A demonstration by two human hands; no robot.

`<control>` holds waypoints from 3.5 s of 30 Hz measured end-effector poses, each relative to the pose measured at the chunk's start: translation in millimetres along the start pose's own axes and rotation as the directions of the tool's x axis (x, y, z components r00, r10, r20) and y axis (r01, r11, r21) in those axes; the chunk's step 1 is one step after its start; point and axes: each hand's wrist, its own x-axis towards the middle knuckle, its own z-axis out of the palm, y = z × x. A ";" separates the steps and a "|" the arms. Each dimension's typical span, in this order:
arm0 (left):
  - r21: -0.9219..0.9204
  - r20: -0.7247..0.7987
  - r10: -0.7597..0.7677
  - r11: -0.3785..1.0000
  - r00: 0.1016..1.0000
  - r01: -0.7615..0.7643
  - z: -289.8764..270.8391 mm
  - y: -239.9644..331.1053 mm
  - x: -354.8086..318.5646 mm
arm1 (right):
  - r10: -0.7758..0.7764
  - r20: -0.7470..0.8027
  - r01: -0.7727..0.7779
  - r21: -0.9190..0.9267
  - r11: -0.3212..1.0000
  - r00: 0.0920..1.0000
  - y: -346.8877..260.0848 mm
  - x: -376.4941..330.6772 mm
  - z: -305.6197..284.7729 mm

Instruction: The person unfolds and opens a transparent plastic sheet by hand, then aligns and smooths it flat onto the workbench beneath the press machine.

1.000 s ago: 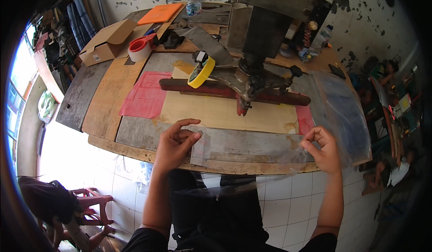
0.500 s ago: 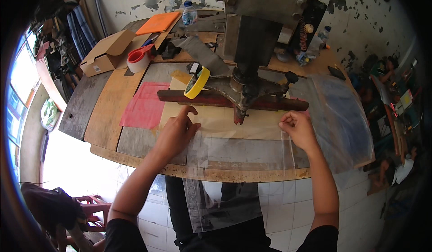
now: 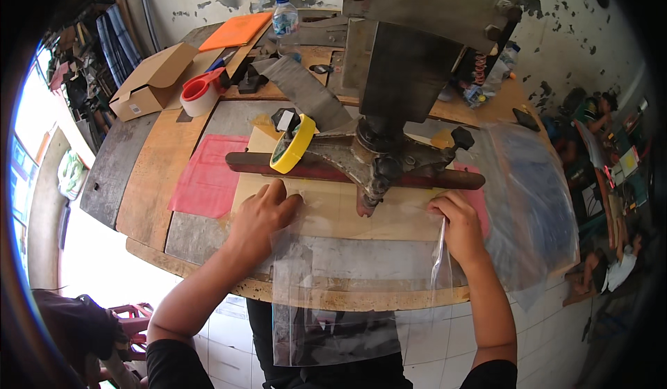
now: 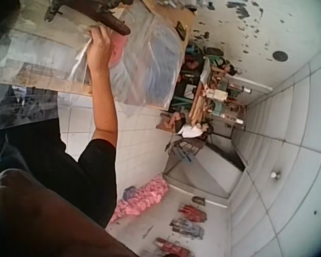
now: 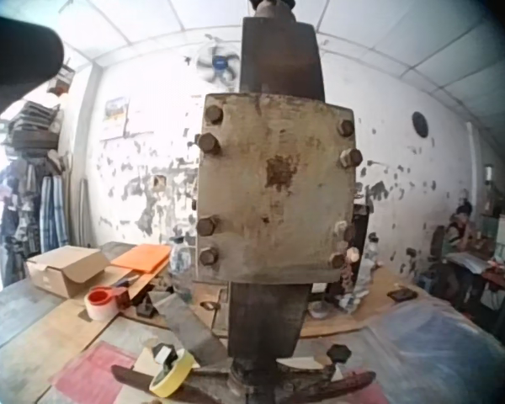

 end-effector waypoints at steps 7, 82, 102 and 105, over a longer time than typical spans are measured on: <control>0.135 0.070 0.197 0.970 0.978 -0.204 -7.7 2.3 3.2 | -0.075 0.083 0.077 -0.022 0.997 0.994 -5.4 0.9 -11.6; 0.043 0.083 0.029 0.999 0.996 -0.033 -12.0 18.7 -5.9 | -0.048 0.190 0.095 -0.243 0.965 0.981 -10.5 -19.9 -11.0; -0.037 0.085 0.054 0.998 0.995 -0.051 -7.9 11.2 -5.6 | 0.009 0.210 0.047 -0.263 0.964 0.978 -18.9 -16.9 -8.1; -0.048 0.088 0.051 0.998 0.995 -0.046 -8.2 11.0 -4.7 | 0.014 0.212 0.043 -0.260 0.965 0.977 -18.2 -17.5 -8.3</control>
